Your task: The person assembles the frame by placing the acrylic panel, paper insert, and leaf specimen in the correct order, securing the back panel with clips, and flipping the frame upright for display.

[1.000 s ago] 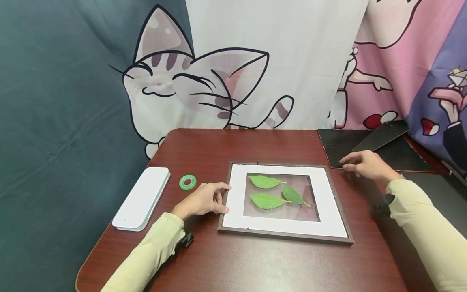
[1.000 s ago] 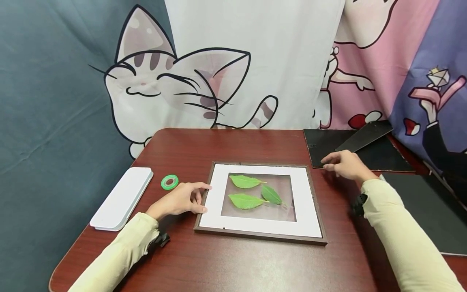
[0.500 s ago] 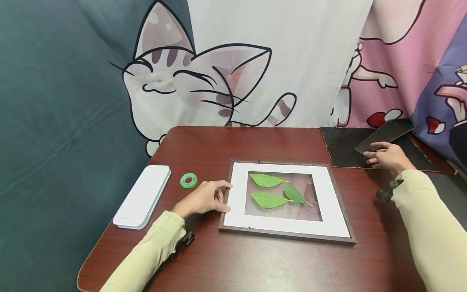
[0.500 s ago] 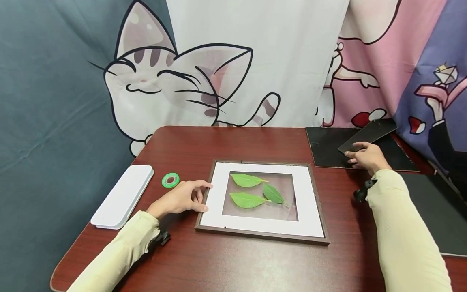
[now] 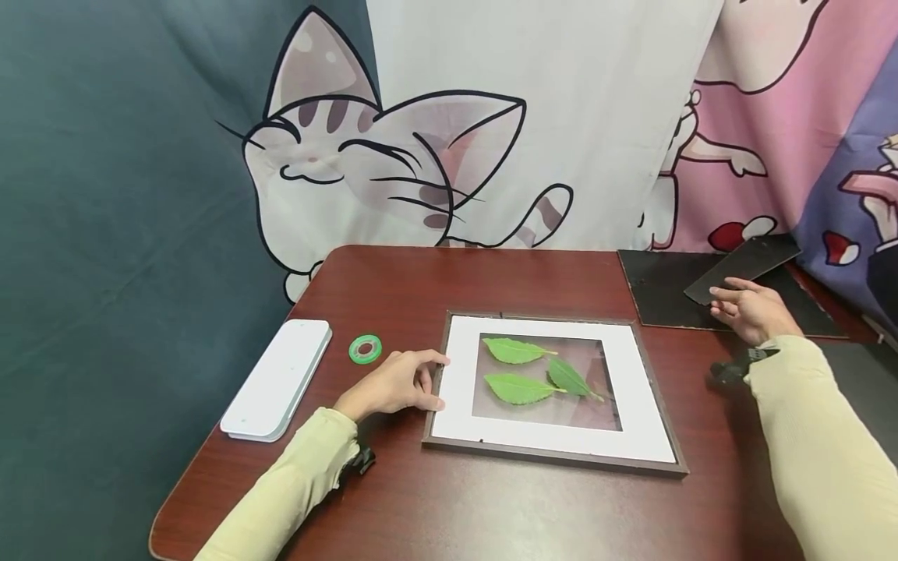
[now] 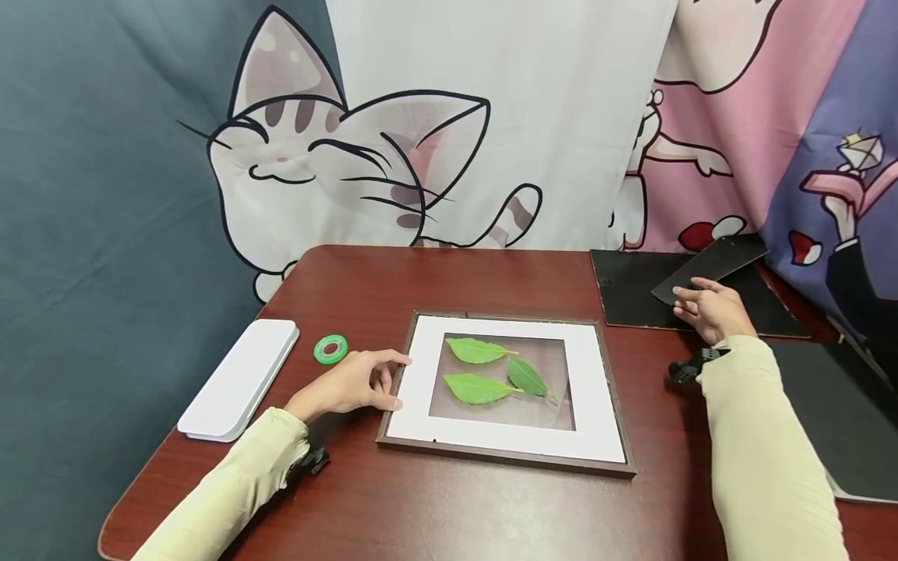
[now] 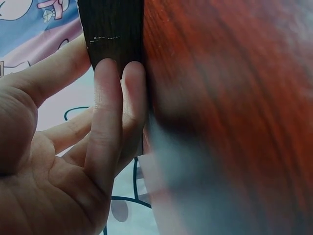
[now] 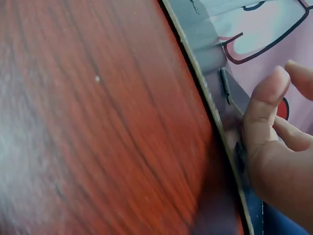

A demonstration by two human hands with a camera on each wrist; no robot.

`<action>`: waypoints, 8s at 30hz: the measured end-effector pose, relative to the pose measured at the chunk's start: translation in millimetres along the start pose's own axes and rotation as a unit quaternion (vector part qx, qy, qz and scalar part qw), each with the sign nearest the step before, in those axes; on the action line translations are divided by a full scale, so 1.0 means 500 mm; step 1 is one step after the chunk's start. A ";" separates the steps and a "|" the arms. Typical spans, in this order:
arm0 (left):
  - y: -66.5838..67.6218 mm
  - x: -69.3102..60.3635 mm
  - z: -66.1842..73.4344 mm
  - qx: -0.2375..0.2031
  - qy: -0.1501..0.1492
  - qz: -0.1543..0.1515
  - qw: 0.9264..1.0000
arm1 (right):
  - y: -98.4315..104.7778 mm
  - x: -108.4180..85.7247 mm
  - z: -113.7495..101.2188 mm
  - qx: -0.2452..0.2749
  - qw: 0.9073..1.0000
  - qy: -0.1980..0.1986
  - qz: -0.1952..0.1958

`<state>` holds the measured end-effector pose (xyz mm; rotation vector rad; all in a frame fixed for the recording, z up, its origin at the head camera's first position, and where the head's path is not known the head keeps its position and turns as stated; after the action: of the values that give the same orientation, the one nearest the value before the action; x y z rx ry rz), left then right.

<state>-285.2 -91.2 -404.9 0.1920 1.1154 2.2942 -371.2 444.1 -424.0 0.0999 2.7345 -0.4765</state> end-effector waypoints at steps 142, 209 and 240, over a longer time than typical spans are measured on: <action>0.023 -0.022 0.009 -0.073 -0.055 0.077 0.993 | -0.286 -0.148 0.083 -0.085 0.967 0.121 -0.206; 0.013 0.006 0.045 0.092 -0.020 -0.016 0.995 | -0.335 -0.118 0.103 -0.645 0.738 0.112 -0.163; 0.034 -0.012 -0.001 -0.058 -0.027 0.038 0.997 | -0.280 -0.124 0.085 -0.556 0.816 0.142 -0.073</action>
<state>-287.6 -103.1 -391.8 0.2529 0.9610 2.3976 -317.0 297.3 -394.8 -0.3693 2.8329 1.2196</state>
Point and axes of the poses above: each hand's wrist, its own x-axis towards the middle knuckle, its own y-axis out of the back of the hand, z = x × y, the point moved 9 cm from there along x, towards the middle knuckle, and after that the axes turned 3 degrees about -y, right-handed, at the moved point
